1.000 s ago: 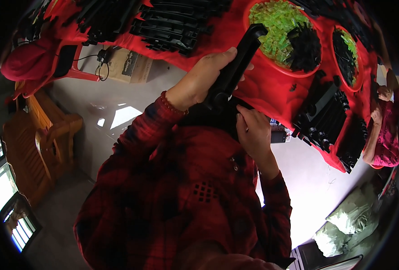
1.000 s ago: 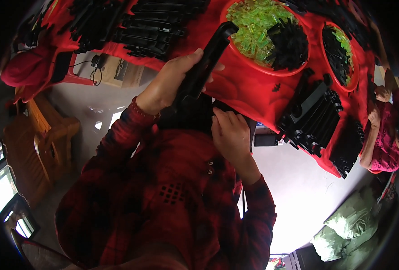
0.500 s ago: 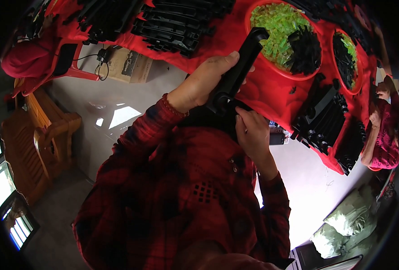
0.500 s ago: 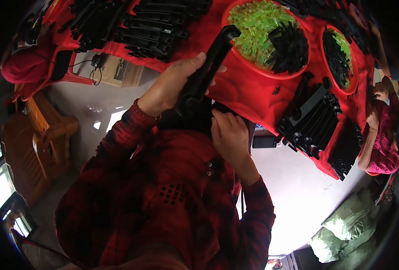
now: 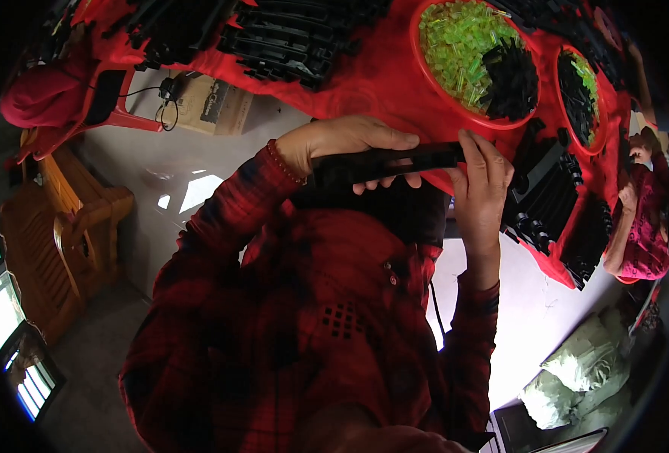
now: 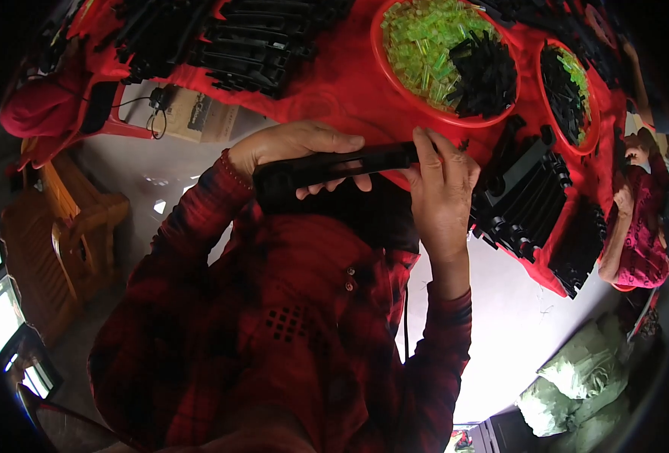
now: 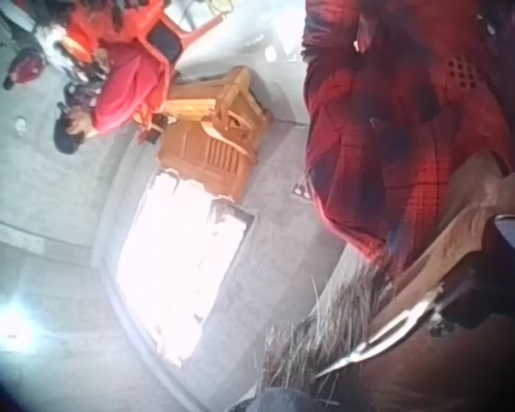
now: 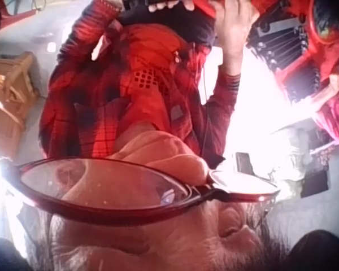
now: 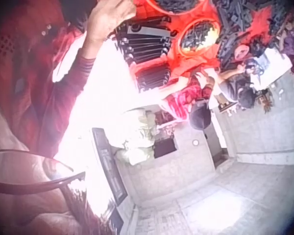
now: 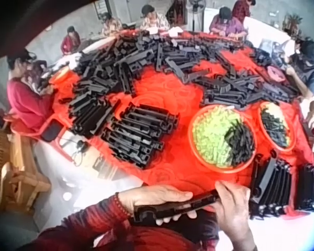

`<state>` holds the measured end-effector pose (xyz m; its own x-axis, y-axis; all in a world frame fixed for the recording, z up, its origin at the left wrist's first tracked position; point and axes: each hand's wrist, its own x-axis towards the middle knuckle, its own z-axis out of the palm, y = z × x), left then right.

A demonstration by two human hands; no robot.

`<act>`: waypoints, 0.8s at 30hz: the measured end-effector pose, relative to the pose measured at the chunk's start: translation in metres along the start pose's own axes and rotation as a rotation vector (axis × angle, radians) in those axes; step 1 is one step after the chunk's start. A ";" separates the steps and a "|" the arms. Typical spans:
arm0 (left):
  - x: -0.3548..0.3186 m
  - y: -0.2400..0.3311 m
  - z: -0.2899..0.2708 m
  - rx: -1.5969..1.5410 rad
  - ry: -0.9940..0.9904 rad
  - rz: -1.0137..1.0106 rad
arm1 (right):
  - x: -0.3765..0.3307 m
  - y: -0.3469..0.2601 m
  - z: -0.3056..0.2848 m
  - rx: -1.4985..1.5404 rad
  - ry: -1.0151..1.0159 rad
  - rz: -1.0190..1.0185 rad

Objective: The person assembles plastic toy gun components by hand, fitting plastic caps and a toy gun barrel onto a toy gun frame.

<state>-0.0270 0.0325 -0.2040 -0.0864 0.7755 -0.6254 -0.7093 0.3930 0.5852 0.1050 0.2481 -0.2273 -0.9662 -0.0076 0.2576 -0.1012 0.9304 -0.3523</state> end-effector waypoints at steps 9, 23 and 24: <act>0.032 -0.033 -0.036 -0.296 -0.190 0.211 | -0.019 -0.005 0.014 0.228 0.264 0.017; 0.054 -0.043 -0.002 -0.506 -0.161 0.662 | -0.036 -0.041 0.036 0.112 0.309 -0.169; 0.054 -0.043 -0.003 -0.506 -0.159 0.662 | -0.037 -0.041 0.038 0.113 0.309 -0.170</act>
<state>-0.0026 0.0563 -0.2647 -0.5215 0.8429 -0.1327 -0.7779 -0.4058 0.4799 0.1355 0.1960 -0.2561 -0.8177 -0.0315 0.5747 -0.2967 0.8787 -0.3741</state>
